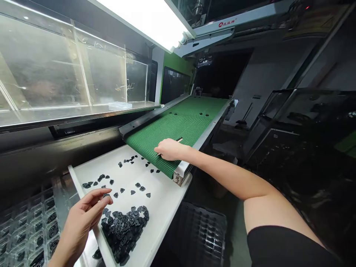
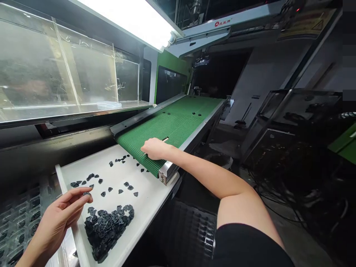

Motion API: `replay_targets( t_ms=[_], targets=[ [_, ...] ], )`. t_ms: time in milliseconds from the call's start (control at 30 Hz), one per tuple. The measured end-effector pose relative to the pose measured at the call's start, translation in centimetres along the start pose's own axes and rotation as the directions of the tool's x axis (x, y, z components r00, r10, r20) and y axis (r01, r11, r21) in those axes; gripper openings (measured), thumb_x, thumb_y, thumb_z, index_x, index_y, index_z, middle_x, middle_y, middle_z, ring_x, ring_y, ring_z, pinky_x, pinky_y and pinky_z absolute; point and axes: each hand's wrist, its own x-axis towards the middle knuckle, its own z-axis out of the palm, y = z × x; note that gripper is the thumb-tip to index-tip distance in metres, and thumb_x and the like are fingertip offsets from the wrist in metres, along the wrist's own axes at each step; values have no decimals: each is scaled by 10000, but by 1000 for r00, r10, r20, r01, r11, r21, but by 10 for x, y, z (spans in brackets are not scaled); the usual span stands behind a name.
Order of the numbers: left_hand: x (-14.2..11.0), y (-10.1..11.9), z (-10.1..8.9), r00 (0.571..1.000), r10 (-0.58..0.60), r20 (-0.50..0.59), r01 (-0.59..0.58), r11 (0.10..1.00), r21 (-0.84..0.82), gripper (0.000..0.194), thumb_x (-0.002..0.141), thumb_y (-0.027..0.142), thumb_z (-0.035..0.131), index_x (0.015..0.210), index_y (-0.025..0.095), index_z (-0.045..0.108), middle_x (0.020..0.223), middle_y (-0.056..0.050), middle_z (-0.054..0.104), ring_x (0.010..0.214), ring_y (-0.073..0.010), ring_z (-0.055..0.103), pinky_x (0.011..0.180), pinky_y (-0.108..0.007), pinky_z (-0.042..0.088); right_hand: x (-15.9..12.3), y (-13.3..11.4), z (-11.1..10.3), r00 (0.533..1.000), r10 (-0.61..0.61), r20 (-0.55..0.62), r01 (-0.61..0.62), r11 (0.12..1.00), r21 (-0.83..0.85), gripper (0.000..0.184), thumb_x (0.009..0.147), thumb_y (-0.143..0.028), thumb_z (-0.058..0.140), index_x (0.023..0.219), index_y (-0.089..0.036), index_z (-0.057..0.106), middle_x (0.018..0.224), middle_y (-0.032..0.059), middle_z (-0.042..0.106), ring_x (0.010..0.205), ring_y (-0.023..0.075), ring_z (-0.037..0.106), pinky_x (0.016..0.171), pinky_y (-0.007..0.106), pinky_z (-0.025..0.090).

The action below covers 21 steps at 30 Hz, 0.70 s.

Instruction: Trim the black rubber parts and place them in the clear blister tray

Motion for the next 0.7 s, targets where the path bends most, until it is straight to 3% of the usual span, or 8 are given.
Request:
replay_targets(
  t_ms=[133, 233, 367, 433, 500, 567, 700],
  targets=[
    [1, -2, -2, 1000, -11, 29, 10, 1000, 16, 666, 555, 510, 1061, 1096, 181, 856, 823, -89, 756, 521, -48, 349, 506, -184, 214, -4, 6, 0, 997, 2, -77, 0, 1000, 21, 244, 1097, -378, 683, 1115, -137, 712, 1043, 50, 709, 965, 190, 692, 919, 385, 607],
    [7, -5, -8, 997, -31, 66, 29, 999, 28, 659, 579, 501, 1054, 1116, 179, 850, 833, -85, 755, 518, -49, 346, 500, -194, 215, -18, 3, -8, 985, -20, -174, 31, 998, 61, 112, 1065, -246, 671, 1084, -152, 730, 995, 39, 710, 909, 174, 669, 839, 311, 548],
    [3, -4, -2, 998, 21, 55, -23, 999, 38, 498, 748, 483, 972, 1110, 169, 833, 831, -91, 768, 523, -64, 383, 492, -206, 232, -53, -40, -13, 934, -150, -326, 196, 974, 113, 197, 1025, -128, 612, 1143, -187, 758, 1053, 57, 735, 844, 155, 646, 734, 283, 450],
    [-3, 0, 6, 999, 43, 32, -45, 998, 43, 417, 776, 434, 946, 1062, 153, 832, 801, -92, 771, 513, -64, 388, 483, -211, 231, -71, -68, -8, 866, -267, -422, 353, 925, 139, 267, 1064, -117, 521, 1195, -194, 742, 1082, 69, 733, 863, 156, 660, 752, 290, 465],
    [-5, 5, 12, 997, 66, 48, -66, 998, 4, 350, 751, 365, 938, 997, 139, 831, 790, -92, 777, 497, -58, 379, 469, -220, 223, -82, -90, 1, 689, -321, -650, 572, 791, 215, 308, 1079, -101, 486, 1275, -200, 702, 1148, 85, 741, 869, 153, 693, 735, 287, 499],
    [-4, 9, 12, 997, 67, 23, -66, 997, -31, 364, 707, 332, 946, 994, 136, 839, 774, -91, 782, 497, -67, 412, 467, -229, 248, -80, -106, 13, 591, -304, -747, 665, 708, 238, 377, 1061, -64, 497, 1360, -229, 656, 1199, 96, 746, 899, 168, 727, 748, 302, 540],
    [-9, 16, -10, 980, 161, -117, -163, 987, -7, 353, 782, 318, 911, 1084, 143, 859, 828, -91, 806, 516, -68, 435, 485, -240, 270, -60, -135, 40, 547, -318, -774, 745, 606, 277, 435, 1049, -31, 513, 1427, -226, 608, 1246, 134, 741, 955, 206, 756, 768, 328, 591]
  ],
)
